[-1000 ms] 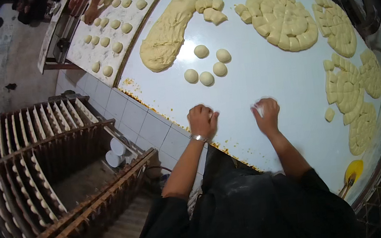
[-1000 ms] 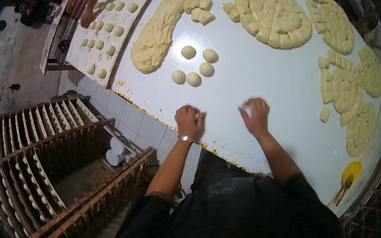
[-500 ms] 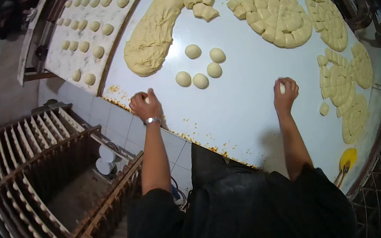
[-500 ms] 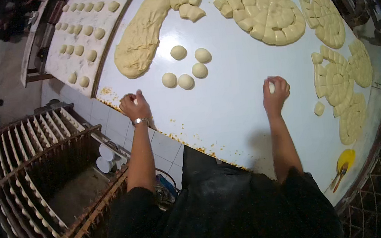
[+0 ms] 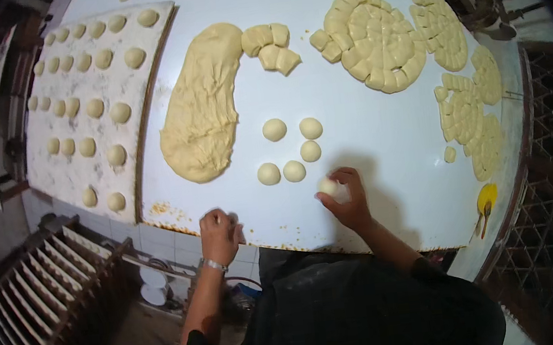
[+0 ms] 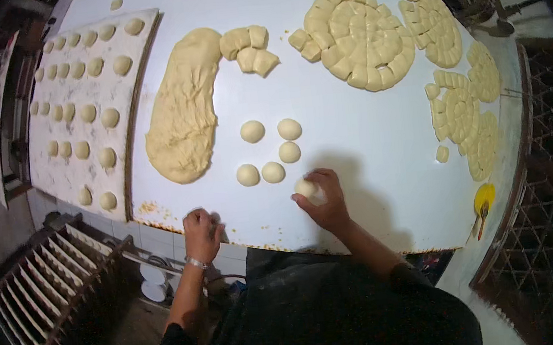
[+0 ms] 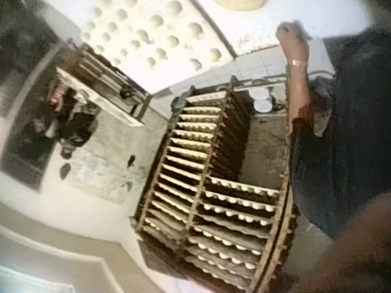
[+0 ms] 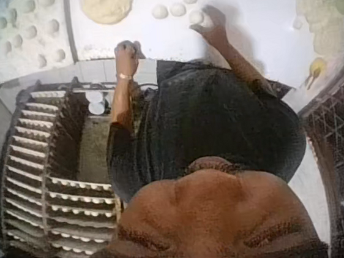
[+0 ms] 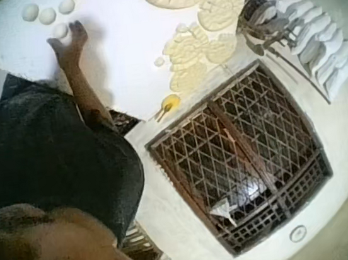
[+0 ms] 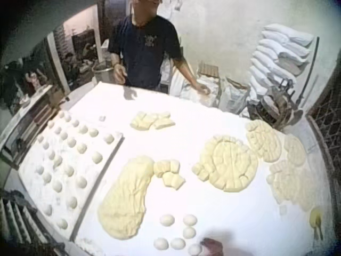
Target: The person rolls pieces of dough into spheres and places them onto a large board before sliding the board onto a storage rack.
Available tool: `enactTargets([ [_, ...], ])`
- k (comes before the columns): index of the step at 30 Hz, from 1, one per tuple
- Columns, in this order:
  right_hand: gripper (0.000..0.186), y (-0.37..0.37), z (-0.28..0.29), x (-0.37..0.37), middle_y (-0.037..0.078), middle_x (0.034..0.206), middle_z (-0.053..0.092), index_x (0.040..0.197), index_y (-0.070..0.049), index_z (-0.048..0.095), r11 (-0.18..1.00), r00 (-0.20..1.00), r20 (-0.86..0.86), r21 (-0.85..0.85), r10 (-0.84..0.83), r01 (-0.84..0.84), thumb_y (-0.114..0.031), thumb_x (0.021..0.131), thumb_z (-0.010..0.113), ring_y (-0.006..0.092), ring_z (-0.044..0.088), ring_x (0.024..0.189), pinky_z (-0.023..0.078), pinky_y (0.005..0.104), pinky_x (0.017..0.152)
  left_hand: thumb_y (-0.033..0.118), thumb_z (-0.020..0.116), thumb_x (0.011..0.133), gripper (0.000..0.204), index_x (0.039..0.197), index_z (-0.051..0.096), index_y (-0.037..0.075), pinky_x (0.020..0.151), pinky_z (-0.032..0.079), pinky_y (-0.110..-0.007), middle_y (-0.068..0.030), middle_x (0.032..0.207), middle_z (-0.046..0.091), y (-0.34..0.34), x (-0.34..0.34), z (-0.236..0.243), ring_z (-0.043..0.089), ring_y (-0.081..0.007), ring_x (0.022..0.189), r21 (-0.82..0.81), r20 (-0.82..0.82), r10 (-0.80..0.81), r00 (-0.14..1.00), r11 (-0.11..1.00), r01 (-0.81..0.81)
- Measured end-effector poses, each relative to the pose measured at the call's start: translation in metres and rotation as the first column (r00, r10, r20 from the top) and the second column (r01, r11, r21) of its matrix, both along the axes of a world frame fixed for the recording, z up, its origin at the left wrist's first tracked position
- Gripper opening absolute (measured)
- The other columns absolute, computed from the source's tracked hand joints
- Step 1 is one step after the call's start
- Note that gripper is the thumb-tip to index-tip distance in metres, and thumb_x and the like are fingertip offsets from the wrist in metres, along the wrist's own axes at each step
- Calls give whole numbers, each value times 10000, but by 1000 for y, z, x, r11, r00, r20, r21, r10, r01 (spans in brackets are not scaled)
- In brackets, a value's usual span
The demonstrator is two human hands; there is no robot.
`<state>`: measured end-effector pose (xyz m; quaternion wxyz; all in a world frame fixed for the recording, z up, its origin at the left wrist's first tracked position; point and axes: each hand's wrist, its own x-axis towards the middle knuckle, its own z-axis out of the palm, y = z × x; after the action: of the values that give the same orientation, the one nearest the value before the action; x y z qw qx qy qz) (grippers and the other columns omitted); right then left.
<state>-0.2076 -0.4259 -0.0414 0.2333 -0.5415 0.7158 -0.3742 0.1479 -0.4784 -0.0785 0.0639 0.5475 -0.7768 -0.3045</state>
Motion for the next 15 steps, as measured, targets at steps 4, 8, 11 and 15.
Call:
enactTargets([
  [4,437,-64,-2,-20,151,1231,633,1148,-18,632,996,982,-168,-27,-92,88,-174,828,885,320,592,1148,498,446,1000,51,834,797,202,951,706,26,876,517,-459,-169,1091,591,-33,-17,64,591,-357,1026,51,-323,104,941,994,-92],
  [8,593,-229,-37,-29,187,1213,676,1322,24,614,966,984,40,-184,-175,180,-308,889,846,356,644,1173,508,462,1044,157,892,780,390,1101,700,48,964,493,-451,-169,1177,618,-45,-86,55,596,-351,1090,23,-302,152,941,988,-152],
  [11,633,-294,-30,-26,197,1268,690,1288,-33,648,946,968,-242,293,-67,138,-438,837,832,345,666,1158,447,495,1051,215,901,786,562,1267,655,61,1024,456,-481,-162,1242,639,-61,-106,51,577,-360,1158,-67,-249,131,960,986,-152],
  [15,436,-279,25,-20,144,1238,670,1192,-113,681,901,999,23,432,41,-47,-271,809,816,342,644,1173,391,487,1019,279,836,903,513,1309,640,35,936,509,-427,-142,1223,657,-107,-132,58,624,-285,1113,-8,-492,198,848,973,-232],
])
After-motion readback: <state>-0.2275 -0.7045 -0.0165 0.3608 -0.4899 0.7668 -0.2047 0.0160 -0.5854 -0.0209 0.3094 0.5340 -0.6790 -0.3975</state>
